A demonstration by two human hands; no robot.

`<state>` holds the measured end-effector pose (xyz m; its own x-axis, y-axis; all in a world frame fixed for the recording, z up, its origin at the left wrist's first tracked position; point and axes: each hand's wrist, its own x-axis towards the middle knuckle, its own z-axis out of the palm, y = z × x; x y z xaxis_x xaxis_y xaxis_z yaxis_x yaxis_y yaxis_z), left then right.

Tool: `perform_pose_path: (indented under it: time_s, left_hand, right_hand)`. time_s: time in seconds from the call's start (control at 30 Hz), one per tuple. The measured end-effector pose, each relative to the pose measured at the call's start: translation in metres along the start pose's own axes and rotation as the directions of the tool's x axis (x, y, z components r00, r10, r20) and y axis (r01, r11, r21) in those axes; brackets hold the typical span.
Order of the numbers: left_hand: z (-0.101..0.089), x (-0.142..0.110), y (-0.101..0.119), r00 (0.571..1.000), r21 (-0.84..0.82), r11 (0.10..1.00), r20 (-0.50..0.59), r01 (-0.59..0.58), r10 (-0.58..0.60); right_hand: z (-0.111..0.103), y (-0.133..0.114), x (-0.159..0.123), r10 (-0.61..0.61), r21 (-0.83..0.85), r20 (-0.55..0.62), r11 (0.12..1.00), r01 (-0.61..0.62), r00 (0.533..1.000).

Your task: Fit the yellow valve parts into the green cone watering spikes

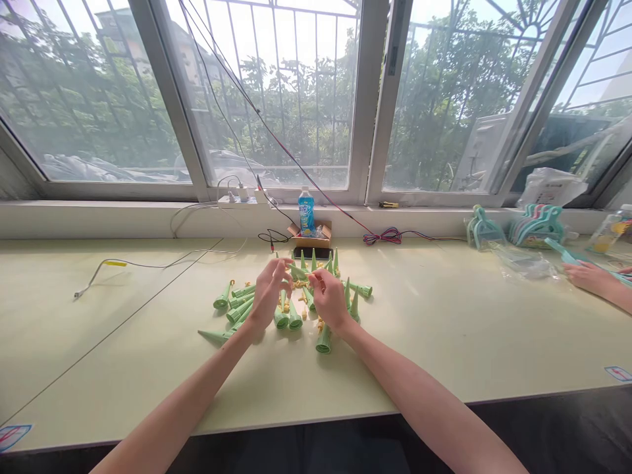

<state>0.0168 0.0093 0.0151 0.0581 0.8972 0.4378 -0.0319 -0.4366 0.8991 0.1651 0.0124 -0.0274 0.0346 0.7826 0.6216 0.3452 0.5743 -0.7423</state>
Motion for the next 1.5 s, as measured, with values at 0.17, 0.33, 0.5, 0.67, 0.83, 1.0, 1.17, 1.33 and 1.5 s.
perform_pose_path:
  time_s: [0.17,0.33,0.5,0.67,0.83,1.0,1.17,1.33,1.5]
  left_hand:
    - [-0.0032,0.0069,-0.0043,0.987,-0.159,0.979,-0.083,0.126,-0.140]
    - [-0.0026,0.0053,-0.0074,0.945,-0.098,0.943,0.102,0.319,-0.309]
    - [-0.0016,0.0031,-0.0074,0.934,-0.010,0.948,0.174,0.318,-0.311]
    - [-0.0023,0.0031,-0.0073,0.934,-0.031,0.948,0.180,0.318,-0.307]
    - [-0.0016,0.0028,-0.0063,0.936,-0.048,0.946,0.168,0.321,-0.309]
    - [-0.0017,0.0031,-0.0060,0.939,-0.055,0.947,0.162,0.316,-0.304]
    - [-0.0015,0.0027,-0.0079,0.942,-0.040,0.951,0.155,0.308,-0.298]
    - [0.0005,0.0003,-0.0063,0.961,0.018,0.973,0.153,0.229,-0.229]
    - [0.0018,-0.0022,-0.0052,0.983,0.111,0.990,0.157,0.082,-0.099]
  right_hand:
    - [-0.0018,-0.0019,0.0003,-0.012,-0.029,-0.030,1.000,0.011,0.999]
    - [-0.0003,0.0007,0.0007,-0.054,-0.023,-0.007,0.998,0.054,0.998]
    - [0.0016,0.0022,0.0007,-0.047,0.003,0.034,0.999,0.047,0.998]
    - [0.0006,0.0006,0.0006,-0.026,0.019,0.055,0.999,0.025,0.998]
    - [-0.0003,0.0003,0.0019,-0.056,0.000,0.068,0.998,0.056,0.996]
    - [0.0000,0.0006,0.0025,-0.066,-0.030,0.073,0.997,0.068,0.995]
    - [0.0004,0.0016,0.0023,-0.053,-0.041,0.082,0.998,0.056,0.995]
    - [0.0004,0.0038,0.0020,-0.034,-0.046,0.075,0.998,0.038,0.997]
    - [-0.0012,0.0011,0.0012,0.003,-0.028,0.068,1.000,-0.001,0.998]
